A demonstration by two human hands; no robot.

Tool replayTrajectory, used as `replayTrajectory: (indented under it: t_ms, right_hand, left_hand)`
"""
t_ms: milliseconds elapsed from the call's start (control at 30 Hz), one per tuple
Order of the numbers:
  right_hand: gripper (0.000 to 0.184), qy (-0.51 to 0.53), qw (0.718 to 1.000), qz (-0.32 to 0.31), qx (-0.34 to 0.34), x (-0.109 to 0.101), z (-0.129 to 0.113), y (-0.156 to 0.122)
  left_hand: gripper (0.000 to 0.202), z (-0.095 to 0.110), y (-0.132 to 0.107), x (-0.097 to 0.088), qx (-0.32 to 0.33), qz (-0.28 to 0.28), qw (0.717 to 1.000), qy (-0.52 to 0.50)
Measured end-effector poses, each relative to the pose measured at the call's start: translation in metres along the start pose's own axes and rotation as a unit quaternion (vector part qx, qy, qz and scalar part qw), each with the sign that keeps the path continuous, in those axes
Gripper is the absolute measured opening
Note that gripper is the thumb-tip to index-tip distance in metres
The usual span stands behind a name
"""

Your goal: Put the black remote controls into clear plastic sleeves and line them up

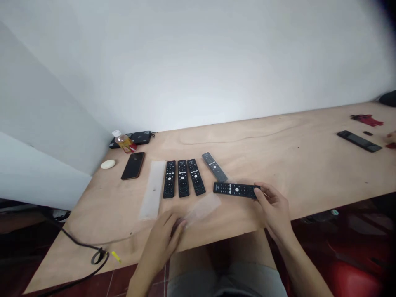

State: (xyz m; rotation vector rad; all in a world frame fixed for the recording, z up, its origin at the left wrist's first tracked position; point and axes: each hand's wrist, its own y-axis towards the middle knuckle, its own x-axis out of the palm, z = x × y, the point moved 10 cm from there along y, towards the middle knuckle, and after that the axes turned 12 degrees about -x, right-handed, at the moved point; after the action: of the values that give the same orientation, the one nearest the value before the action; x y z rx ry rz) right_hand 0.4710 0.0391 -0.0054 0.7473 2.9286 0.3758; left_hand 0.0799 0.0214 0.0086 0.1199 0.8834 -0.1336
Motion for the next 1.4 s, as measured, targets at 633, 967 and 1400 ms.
replayTrajectory:
  t_ms: [633, 967, 1400]
  right_hand:
    - [0.024, -0.321, 0.885, -0.255, -0.219, 0.190, -0.038, 0.009]
    - [0.005, -0.185, 0.841, -0.445, -0.247, 0.156, -0.060, -0.081]
    - [0.017, 0.019, 0.922, -0.386, 0.030, 0.111, -0.018, -0.069]
  left_hand:
    - [0.014, 0.006, -0.009, -0.006, 0.022, 0.011, 0.999, 0.024]
    - [0.015, 0.001, -0.006, -0.005, 0.003, 0.032, 0.998, 0.046]
    - [0.069, -0.035, -0.007, -0.016, -0.157, 0.143, 0.881, -0.423]
